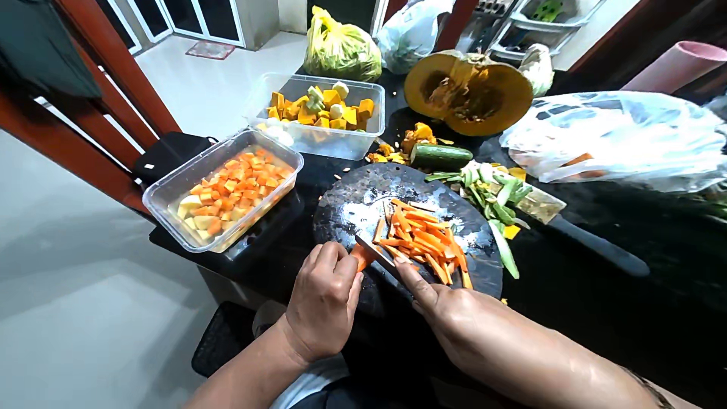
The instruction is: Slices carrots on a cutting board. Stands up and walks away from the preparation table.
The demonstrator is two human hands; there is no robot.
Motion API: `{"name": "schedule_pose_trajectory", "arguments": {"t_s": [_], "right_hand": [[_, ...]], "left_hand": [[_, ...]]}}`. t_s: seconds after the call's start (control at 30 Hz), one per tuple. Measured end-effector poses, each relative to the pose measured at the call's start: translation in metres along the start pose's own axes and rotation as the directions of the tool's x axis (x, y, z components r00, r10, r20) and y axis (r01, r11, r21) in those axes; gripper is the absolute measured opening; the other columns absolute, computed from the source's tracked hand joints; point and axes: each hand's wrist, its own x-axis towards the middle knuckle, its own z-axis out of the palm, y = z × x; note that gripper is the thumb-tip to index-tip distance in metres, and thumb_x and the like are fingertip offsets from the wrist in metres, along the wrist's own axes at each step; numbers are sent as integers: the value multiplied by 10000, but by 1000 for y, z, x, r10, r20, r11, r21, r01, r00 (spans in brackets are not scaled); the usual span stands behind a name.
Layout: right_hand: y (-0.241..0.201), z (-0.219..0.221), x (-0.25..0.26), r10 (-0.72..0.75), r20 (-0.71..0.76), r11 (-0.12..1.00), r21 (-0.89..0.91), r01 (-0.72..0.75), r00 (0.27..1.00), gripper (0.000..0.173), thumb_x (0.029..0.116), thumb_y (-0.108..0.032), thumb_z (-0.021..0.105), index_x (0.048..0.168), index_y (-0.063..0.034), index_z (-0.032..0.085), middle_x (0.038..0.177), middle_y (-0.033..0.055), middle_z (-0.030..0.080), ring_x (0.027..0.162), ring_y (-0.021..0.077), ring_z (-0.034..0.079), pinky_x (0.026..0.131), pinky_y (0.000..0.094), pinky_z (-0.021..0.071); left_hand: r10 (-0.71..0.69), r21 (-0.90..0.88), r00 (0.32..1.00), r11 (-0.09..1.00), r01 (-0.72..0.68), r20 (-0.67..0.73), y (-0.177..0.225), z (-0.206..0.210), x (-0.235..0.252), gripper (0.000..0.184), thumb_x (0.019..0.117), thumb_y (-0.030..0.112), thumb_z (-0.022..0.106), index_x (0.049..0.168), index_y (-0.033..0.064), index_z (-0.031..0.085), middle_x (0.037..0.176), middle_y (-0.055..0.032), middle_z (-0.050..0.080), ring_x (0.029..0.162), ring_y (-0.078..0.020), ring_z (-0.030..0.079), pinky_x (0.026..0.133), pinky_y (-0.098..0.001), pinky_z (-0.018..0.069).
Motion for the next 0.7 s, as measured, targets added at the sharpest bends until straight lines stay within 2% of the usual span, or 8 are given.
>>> {"name": "schedule_pose_trajectory", "arguments": {"t_s": [0.17, 0.3, 0.37, 0.43, 0.5, 0.57, 0.7], "right_hand": [[-4, -5, 11, 31, 104, 1000, 1, -31, 994, 609, 920, -44, 527, 1492, 127, 407, 641, 78, 609, 529, 268, 636, 496, 414, 543], [-9, -16, 34, 126, 331, 984, 77, -160, 935, 576, 1024, -68, 444, 1562, 69, 290, 771, 145, 642, 731, 352, 685, 678, 491, 566], [-8, -18, 37, 149, 380, 966, 140, -216, 913, 574, 1058, -93, 421, 1592, 32, 249, 820, 170, 647, 783, 362, 675, 740, 507, 551], [-2, -14, 29, 130, 291, 963, 192, -191, 948, 562, 1050, -100, 439, 1579, 25, 297, 786, 156, 646, 724, 332, 665, 696, 492, 555], [-3, -10, 17, 88, 136, 979, 173, -111, 987, 561, 1014, -89, 472, 1549, 41, 362, 692, 100, 618, 604, 274, 637, 587, 442, 551], [-6, -7, 6, 39, 34, 992, 122, -43, 999, 571, 978, -89, 491, 1523, 56, 402, 645, 60, 590, 534, 230, 610, 523, 394, 543], [-10, -5, 6, 16, 85, 996, 83, -23, 996, 570, 961, -73, 510, 1499, 90, 418, 617, 55, 582, 523, 240, 613, 505, 400, 539]], "left_hand": [[20, 7, 999, 1000, -20, -27, -1, 3, 1, 139, 895, 106, 639, 870, 10, 736, 885, -130, 673, 844, -243, 674, 777, -306, 568], [17, -8, 1000, 1000, -17, -21, -1, 2, 0, 126, 882, 102, 659, 882, 12, 747, 902, -129, 693, 872, -242, 690, 814, -316, 575], [6, -20, 999, 1000, -7, -31, 0, 3, -3, 124, 874, 101, 668, 885, 9, 750, 914, -136, 705, 888, -247, 700, 823, -326, 580], [-4, -45, 998, 999, 1, -57, -1, 5, -4, 115, 864, 99, 676, 873, 8, 745, 912, -136, 705, 887, -241, 699, 819, -315, 578], [-13, -51, 997, 999, 8, -79, -1, 6, -5, 104, 865, 94, 672, 854, 13, 737, 899, -130, 699, 885, -233, 693, 817, -302, 573], [-20, -55, 996, 998, 15, -83, -1, 7, -7, 104, 871, 89, 664, 842, 18, 736, 886, -123, 689, 875, -224, 687, 811, -299, 572], [-4, -50, 995, 999, -1, -102, -2, 10, -6, 113, 880, 95, 660, 833, 24, 733, 877, -113, 684, 866, -209, 680, 807, -283, 565]]}}
